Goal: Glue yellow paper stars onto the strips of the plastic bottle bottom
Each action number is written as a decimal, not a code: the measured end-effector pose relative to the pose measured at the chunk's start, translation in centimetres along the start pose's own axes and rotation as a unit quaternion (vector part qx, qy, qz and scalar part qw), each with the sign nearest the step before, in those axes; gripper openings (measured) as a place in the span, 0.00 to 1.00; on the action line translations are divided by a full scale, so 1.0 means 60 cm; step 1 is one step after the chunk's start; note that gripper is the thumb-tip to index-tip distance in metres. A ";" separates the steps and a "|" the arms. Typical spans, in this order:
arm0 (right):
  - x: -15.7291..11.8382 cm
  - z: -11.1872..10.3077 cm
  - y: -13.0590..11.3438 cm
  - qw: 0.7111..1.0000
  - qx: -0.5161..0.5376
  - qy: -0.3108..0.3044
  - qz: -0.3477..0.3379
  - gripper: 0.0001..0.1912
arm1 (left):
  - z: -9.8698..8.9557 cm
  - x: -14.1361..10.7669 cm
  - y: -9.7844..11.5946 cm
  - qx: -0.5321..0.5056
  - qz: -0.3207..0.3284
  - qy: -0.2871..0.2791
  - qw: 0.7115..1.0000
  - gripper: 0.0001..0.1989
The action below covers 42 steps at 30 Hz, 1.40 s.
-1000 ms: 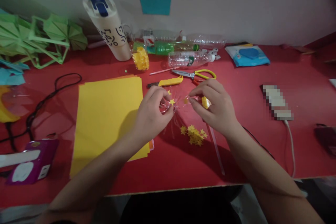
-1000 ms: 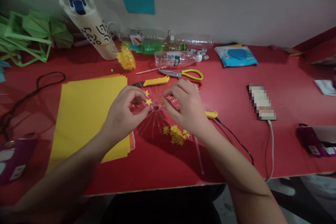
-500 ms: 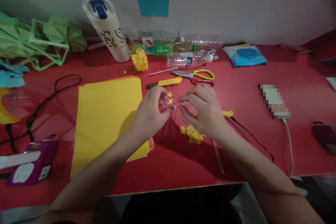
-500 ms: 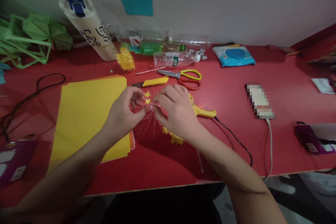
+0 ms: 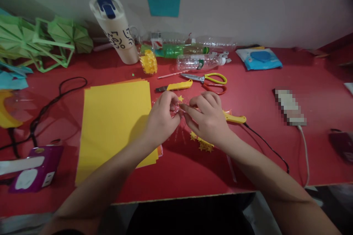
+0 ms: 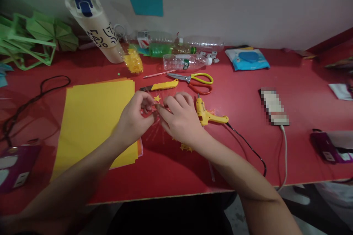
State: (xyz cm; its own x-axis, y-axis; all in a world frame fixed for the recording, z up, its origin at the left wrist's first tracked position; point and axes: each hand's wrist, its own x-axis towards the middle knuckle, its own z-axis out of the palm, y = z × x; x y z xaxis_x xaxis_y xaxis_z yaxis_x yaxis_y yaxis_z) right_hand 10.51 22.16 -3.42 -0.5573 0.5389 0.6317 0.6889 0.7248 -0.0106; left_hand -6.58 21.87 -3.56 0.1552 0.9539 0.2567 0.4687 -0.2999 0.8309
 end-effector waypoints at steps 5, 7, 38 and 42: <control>-0.001 -0.003 0.000 1.000 -0.024 -0.002 -0.015 0.09 | 0.001 0.000 0.000 0.001 0.000 0.007 1.000 0.13; -0.001 -0.003 0.000 0.999 -0.026 0.002 -0.025 0.09 | 0.003 0.000 -0.001 0.001 -0.001 0.009 1.000 0.13; -0.045 0.002 0.097 0.977 0.090 -0.134 0.138 0.32 | -0.070 -0.021 0.017 0.199 0.041 0.045 0.978 0.11; -0.050 0.004 0.097 0.968 0.111 -0.165 0.151 0.30 | -0.072 -0.055 0.009 0.244 0.019 0.011 0.969 0.17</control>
State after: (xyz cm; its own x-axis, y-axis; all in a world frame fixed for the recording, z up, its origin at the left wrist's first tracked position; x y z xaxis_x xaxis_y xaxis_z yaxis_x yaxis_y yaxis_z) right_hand 16.08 24.87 -5.52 -0.4890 0.8220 0.2919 0.7473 0.5673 -0.3460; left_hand -10.59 18.62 -1.79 0.1643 0.9401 0.2987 0.8195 -0.2986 0.4891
